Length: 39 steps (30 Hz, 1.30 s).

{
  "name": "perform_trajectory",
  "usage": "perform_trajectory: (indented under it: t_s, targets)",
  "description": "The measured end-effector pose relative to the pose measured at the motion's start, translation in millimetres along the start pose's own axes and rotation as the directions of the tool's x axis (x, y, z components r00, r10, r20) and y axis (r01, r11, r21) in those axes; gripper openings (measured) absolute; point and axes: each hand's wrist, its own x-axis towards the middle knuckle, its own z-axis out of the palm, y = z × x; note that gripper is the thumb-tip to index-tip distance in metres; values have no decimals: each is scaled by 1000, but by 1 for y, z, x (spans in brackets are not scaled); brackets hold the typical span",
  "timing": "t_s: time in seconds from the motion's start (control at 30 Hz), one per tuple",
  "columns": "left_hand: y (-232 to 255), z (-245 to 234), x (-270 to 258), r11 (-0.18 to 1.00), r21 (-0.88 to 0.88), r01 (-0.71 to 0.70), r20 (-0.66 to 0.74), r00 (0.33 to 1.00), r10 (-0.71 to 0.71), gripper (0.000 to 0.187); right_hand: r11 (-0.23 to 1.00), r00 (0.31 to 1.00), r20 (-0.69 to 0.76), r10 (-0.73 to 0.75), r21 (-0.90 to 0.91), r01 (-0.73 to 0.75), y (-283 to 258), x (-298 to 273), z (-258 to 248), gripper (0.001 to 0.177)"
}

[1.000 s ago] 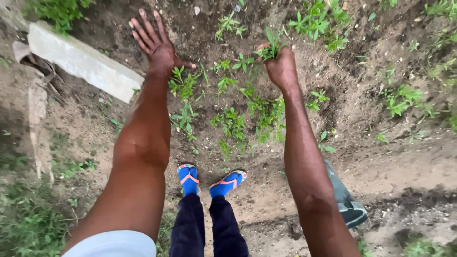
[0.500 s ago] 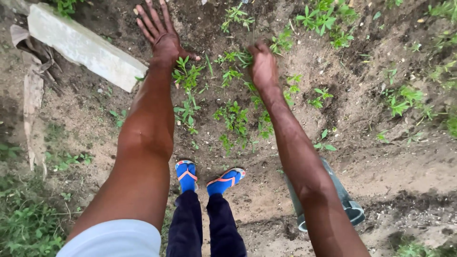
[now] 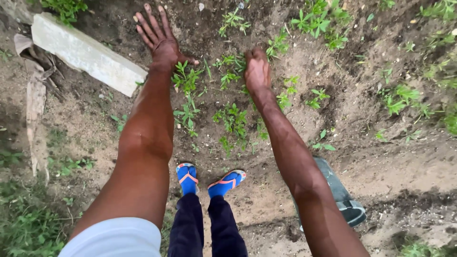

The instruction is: Weeding a patch of soil by hand and collecting the weeds in a bucket.

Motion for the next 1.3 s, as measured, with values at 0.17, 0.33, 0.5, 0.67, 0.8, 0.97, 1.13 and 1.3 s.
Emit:
perform_trajectory:
  t_s: [0.17, 0.33, 0.5, 0.67, 0.8, 0.97, 1.13, 1.3]
  targets:
    - [3, -3, -1, 1000, 3, 15, 28, 999, -15, 180, 755, 847, 335, 412, 395, -524, -10, 12, -20, 33]
    - [5, -8, -6, 1000, -17, 16, 20, 1000, -16, 180, 737, 830, 371, 417, 396, -548, -16, 8, -38, 40]
    - [12, -16, -10, 1000, -18, 21, 27, 999, -21, 180, 813, 776, 505, 379, 220, -540, 19, -8, -15, 41]
    - [15, -24, -10, 997, 31, 77, 77, 994, -79, 178, 734, 857, 347, 380, 451, -508, 24, -19, -73, 36]
    - [13, -16, -17, 1000, -2, 16, 16, 1000, -16, 179, 518, 809, 298, 507, 645, -562, 57, -46, -82, 27]
    - [6, -7, -10, 1000, -23, 2, 7, 1000, -2, 178, 465, 832, 211, 513, 747, -476, 78, -63, -62, 27]
    - [2, 3, -7, 1000, -26, -8, -7, 1000, 8, 178, 576, 804, 263, 534, 583, -573, 71, -42, -31, 19]
    - [14, -14, -13, 1000, -14, 16, -12, 1000, -17, 180, 714, 799, 185, 573, 366, -597, 40, -13, 1, 20]
